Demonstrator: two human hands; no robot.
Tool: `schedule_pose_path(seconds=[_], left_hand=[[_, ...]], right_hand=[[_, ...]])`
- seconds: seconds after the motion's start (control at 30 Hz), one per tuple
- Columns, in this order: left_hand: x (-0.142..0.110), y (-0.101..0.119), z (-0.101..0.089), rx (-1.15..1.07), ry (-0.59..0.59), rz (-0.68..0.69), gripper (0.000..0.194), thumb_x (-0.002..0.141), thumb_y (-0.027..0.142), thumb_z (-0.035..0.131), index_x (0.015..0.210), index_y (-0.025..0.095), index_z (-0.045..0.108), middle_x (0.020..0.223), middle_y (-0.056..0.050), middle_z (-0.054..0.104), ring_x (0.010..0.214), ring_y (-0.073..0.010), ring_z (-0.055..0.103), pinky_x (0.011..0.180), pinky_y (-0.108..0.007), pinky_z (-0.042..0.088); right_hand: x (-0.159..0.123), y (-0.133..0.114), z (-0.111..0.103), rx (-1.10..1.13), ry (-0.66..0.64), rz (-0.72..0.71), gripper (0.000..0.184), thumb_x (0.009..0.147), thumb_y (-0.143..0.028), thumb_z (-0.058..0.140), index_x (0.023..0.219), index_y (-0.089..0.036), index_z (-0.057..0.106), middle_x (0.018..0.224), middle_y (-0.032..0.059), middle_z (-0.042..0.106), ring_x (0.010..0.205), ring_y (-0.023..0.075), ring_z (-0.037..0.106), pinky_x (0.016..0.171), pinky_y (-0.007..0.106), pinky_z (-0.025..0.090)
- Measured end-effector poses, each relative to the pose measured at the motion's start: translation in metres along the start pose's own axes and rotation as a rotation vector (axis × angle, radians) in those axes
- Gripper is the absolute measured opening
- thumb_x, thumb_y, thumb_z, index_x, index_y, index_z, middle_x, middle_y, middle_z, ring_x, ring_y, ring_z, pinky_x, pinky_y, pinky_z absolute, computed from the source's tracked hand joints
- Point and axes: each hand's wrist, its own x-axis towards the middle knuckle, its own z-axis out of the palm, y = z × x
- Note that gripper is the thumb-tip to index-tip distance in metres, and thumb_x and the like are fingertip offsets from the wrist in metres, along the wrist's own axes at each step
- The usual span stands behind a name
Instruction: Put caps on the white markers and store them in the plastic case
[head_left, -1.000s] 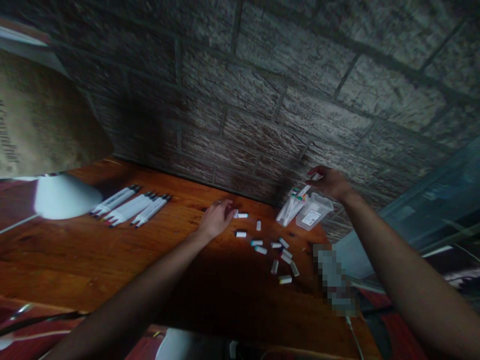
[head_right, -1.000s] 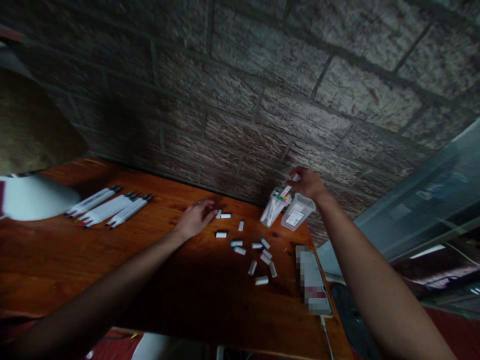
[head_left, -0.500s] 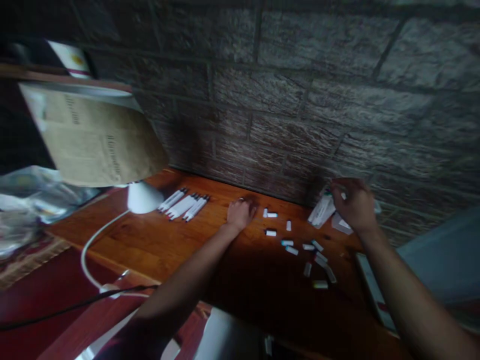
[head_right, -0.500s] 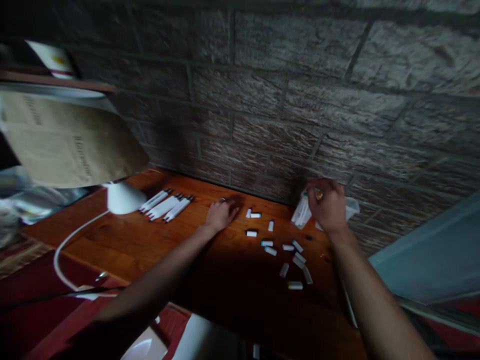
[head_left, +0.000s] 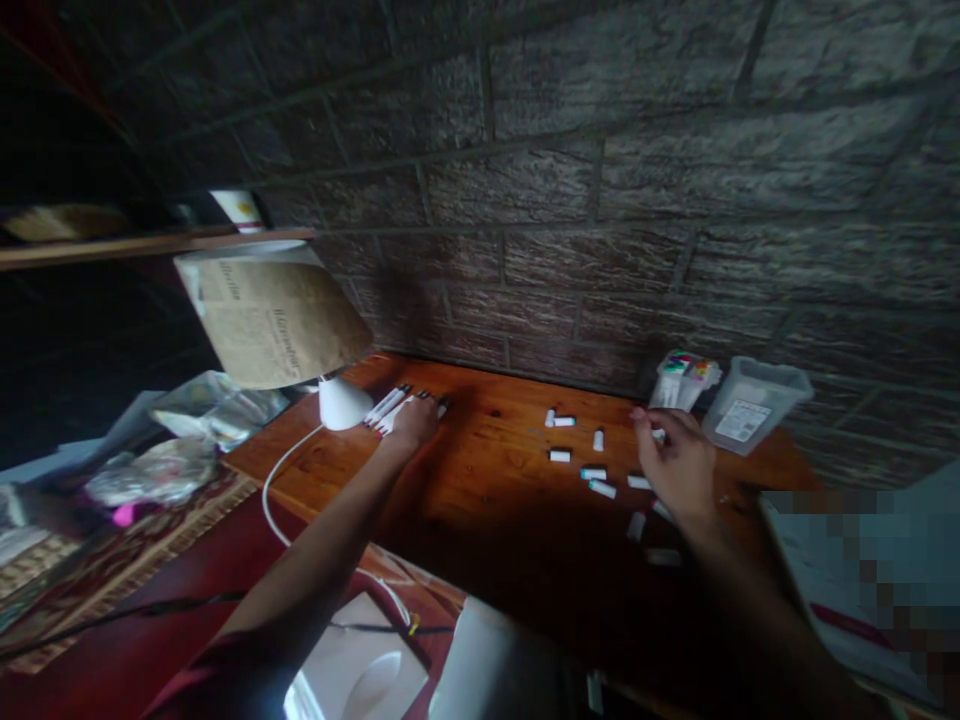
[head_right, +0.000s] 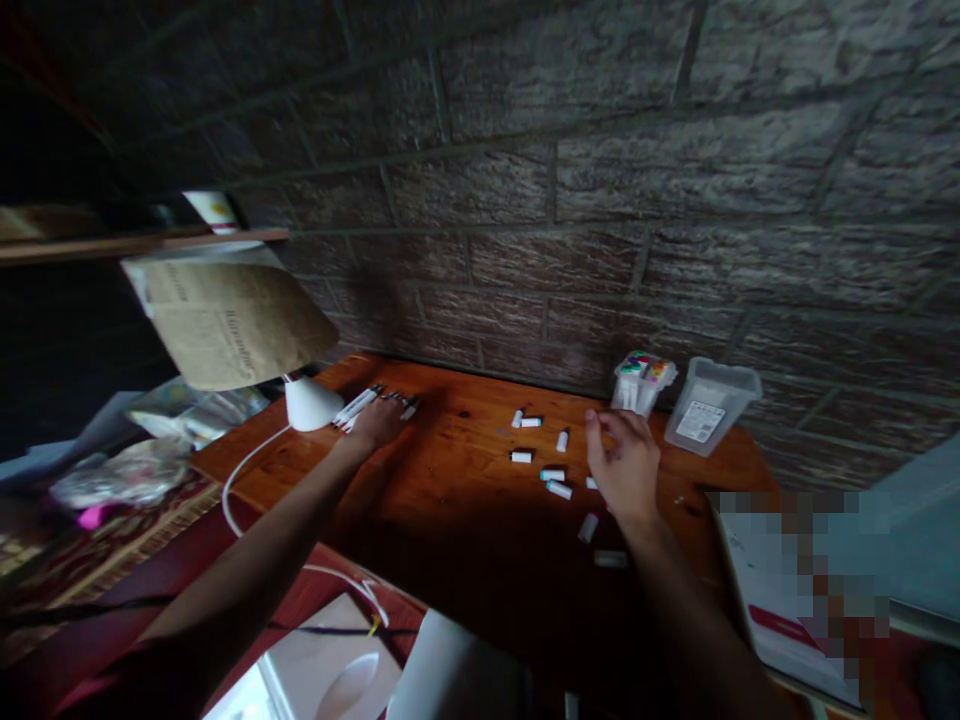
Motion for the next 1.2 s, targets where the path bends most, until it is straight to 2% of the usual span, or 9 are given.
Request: schedule_pose_path(seconds=[0.1,0.2,0.27,0.37,0.53,0.8,0.93,1.07,1.2], left_hand=[[-0.003,0.019,0.002,-0.231,-0.166,0.078,0.035,0.095,0.034,0.062,0.125,0.016,0.059,0.125,-0.01,0.062,0.106,-0.0245,0.064,0.087,-0.044,0.057],[-0.007,0.047,0.008,-0.555,-0.309,0.191,0.023,0.091,0.028,0.065,0.108,0.012,0.067,0.108,-0.009,0.069,0.092,-0.0205,0.068,0.082,-0.037,0.059],[-0.01,0.067,0.015,-0.803,-0.344,0.27,0.017,0.087,0.022,0.065,0.099,0.011,0.069,0.097,-0.008,0.072,0.082,-0.0163,0.069,0.08,-0.031,0.059],[-0.011,0.092,0.032,-1.158,-0.342,0.349,0.018,0.081,0.022,0.063,0.097,0.013,0.067,0.091,-0.006,0.072,0.074,-0.0116,0.069,0.076,-0.023,0.059],[-0.013,0.105,0.058,-1.55,-0.409,0.365,0.021,0.075,0.019,0.066,0.094,0.014,0.067,0.083,-0.004,0.073,0.07,-0.0108,0.07,0.072,-0.019,0.059],[-0.015,0.095,0.06,-1.757,-0.547,0.36,0.022,0.074,0.009,0.067,0.096,0.012,0.07,0.084,-0.005,0.075,0.071,-0.0153,0.073,0.078,-0.029,0.06],[-0.011,0.092,0.06,-1.786,-0.6,0.376,0.026,0.073,0.007,0.069,0.098,0.012,0.071,0.085,-0.005,0.076,0.072,-0.0164,0.074,0.079,-0.03,0.06],[-0.009,0.089,0.062,-1.773,-0.676,0.401,0.029,0.069,0.008,0.077,0.098,0.011,0.074,0.085,-0.007,0.077,0.073,-0.0173,0.075,0.075,-0.027,0.06],[-0.011,0.088,0.066,-1.738,-0.732,0.434,0.033,0.064,0.014,0.086,0.096,0.013,0.077,0.084,-0.006,0.078,0.074,-0.0164,0.074,0.075,-0.026,0.06]], right_hand=[[-0.002,-0.005,-0.001,0.043,-0.026,0.069,0.031,0.096,-0.036,0.054,0.077,-0.018,0.071,0.076,0.0072,0.069,0.07,0.0204,0.062,0.069,0.031,0.045],[-0.005,-0.012,-0.001,0.101,-0.055,0.162,0.032,0.096,-0.039,0.055,0.079,-0.018,0.072,0.077,0.006,0.071,0.065,0.0178,0.061,0.065,0.029,0.044],[-0.006,-0.014,-0.001,0.14,-0.072,0.22,0.034,0.096,-0.041,0.054,0.079,-0.018,0.073,0.079,0.0056,0.072,0.064,0.0164,0.061,0.064,0.028,0.044],[-0.007,-0.014,0.0,0.172,-0.082,0.277,0.037,0.096,-0.043,0.053,0.079,-0.018,0.074,0.081,0.005,0.074,0.064,0.0152,0.063,0.063,0.027,0.043],[-0.008,-0.013,0.002,0.175,-0.134,0.337,0.04,0.096,-0.046,0.053,0.077,-0.018,0.073,0.077,0.0038,0.073,0.064,0.0147,0.062,0.062,0.026,0.042],[-0.015,-0.02,0.002,0.152,-0.226,0.304,0.034,0.093,-0.047,0.057,0.082,-0.019,0.073,0.073,0.0018,0.07,0.061,0.015,0.06,0.06,0.027,0.044],[-0.012,-0.015,0.011,0.082,-0.364,0.223,0.031,0.093,-0.042,0.056,0.105,-0.019,0.073,0.101,0.0081,0.075,0.091,0.0223,0.069,0.085,0.035,0.052],[0.006,-0.019,0.046,0.03,-0.526,0.176,0.031,0.09,-0.035,0.059,0.116,-0.02,0.07,0.12,0.0091,0.073,0.114,0.0249,0.065,0.103,0.039,0.045],[0.023,-0.029,0.093,0.037,-0.67,0.186,0.024,0.084,-0.028,0.068,0.107,-0.025,0.073,0.104,0.0052,0.079,0.1,0.0225,0.072,0.093,0.033,0.051]])
